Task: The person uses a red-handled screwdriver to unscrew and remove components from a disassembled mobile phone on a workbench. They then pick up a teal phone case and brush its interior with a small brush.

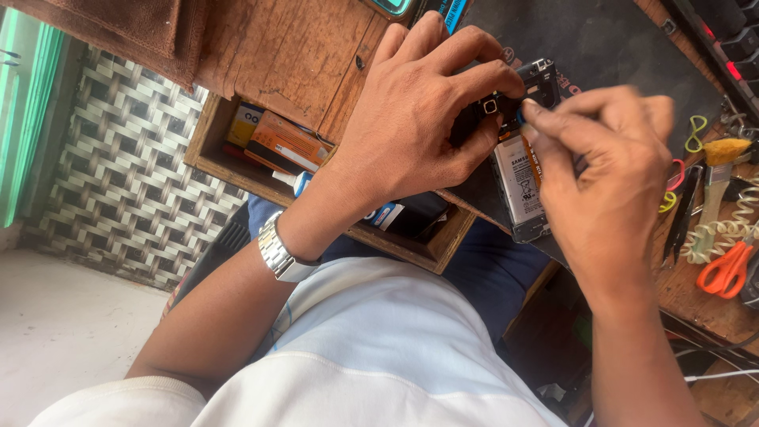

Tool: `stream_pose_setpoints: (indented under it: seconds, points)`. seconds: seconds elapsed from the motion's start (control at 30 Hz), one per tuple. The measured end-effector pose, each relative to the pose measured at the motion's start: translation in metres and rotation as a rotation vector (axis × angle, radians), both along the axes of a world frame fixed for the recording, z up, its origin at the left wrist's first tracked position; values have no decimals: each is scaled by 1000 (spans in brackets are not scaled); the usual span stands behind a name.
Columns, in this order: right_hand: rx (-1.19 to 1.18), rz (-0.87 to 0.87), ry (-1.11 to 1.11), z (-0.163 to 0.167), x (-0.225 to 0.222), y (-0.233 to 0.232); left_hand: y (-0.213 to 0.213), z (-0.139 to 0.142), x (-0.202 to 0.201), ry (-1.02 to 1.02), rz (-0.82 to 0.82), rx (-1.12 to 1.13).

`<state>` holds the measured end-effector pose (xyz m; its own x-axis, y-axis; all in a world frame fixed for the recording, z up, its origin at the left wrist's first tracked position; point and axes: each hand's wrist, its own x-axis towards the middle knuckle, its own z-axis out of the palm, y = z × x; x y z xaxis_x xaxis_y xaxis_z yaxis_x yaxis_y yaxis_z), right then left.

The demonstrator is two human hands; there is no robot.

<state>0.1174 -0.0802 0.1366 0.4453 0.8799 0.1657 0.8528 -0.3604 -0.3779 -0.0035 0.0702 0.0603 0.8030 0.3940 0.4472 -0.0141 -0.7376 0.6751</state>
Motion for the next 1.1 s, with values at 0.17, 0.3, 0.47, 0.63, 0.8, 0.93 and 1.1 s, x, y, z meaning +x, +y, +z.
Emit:
stream_pose_setpoints:
  seconds: [0.17,0.3,0.47,0.63,0.8,0.93,1.1]
  points:
    - [-59,83,-178,4,2,-5,1,0,0,-3,-10,16]
    - [24,-218,357,5,5,-11,1,0,0,3,-12,17]
    - [23,-161,198,0,-1,-20,2,1,-1,1,-16,18]
    - [-5,12,-88,-9,-4,-23,1,1,0,16,-15,34]
    - [-56,2,-84,-9,-3,-26,1,1,0,8,-20,35]
    - [-90,-39,-36,-10,-4,-28,1,1,-1,12,-22,45]
    - [-109,-57,-48,-13,-3,-32,1,1,0,1,-20,60]
